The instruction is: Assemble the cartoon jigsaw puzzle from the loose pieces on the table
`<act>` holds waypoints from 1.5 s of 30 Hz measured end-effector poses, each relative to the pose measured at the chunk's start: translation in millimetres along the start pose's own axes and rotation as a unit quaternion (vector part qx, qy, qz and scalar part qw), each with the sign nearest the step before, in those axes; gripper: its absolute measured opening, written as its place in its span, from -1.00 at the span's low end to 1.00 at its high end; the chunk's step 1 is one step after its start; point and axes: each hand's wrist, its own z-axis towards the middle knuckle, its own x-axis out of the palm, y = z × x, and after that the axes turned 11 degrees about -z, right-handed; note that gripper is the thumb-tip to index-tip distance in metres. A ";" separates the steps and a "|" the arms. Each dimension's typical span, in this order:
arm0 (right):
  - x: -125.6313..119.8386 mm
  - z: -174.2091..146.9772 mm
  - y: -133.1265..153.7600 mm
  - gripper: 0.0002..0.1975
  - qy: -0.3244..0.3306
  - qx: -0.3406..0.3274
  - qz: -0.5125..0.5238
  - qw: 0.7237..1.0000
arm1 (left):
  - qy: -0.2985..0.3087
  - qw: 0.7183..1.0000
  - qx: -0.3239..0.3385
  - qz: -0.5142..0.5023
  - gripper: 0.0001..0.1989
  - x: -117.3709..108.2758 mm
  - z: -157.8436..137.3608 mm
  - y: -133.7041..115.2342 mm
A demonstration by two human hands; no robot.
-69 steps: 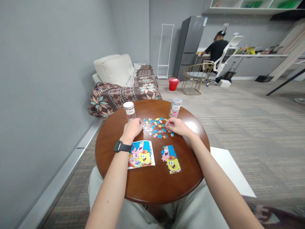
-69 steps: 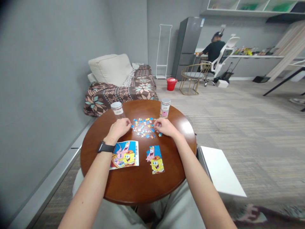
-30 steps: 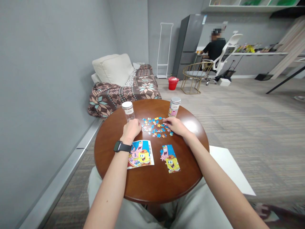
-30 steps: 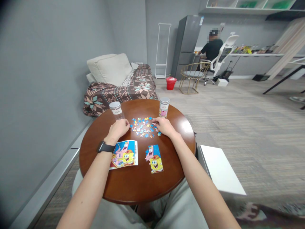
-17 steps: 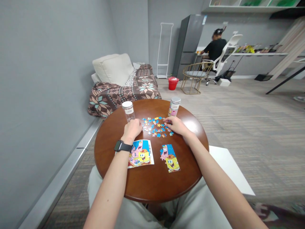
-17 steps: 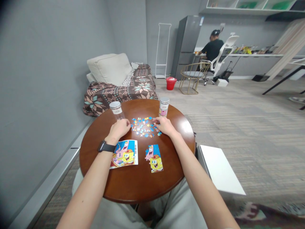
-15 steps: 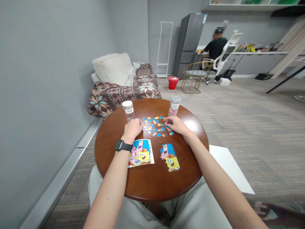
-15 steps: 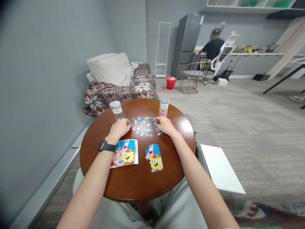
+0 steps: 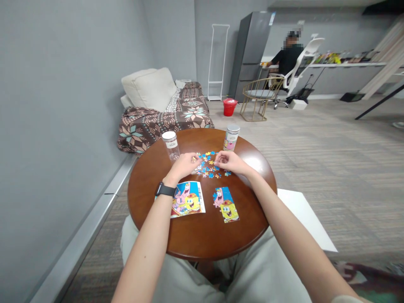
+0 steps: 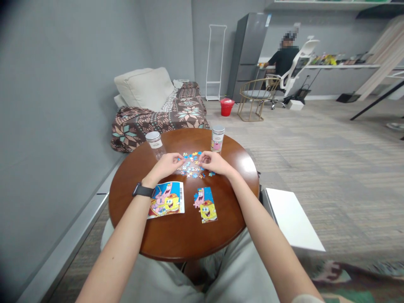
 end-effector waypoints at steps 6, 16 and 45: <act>3.6 -3.6 8.6 -0.76 0.077 0.029 0.110 0.990 | 0.146 0.975 0.074 -0.150 -0.66 4.7 -3.8 -6.9; 2.3 -8.2 21.9 -0.64 0.119 0.041 0.159 0.979 | 0.166 0.964 0.087 -0.189 -0.66 5.0 -6.2 -12.6; -21.0 0.4 -4.9 -0.87 -0.206 0.154 0.133 0.957 | 0.178 0.962 0.053 -0.201 -0.72 6.7 -4.4 -11.2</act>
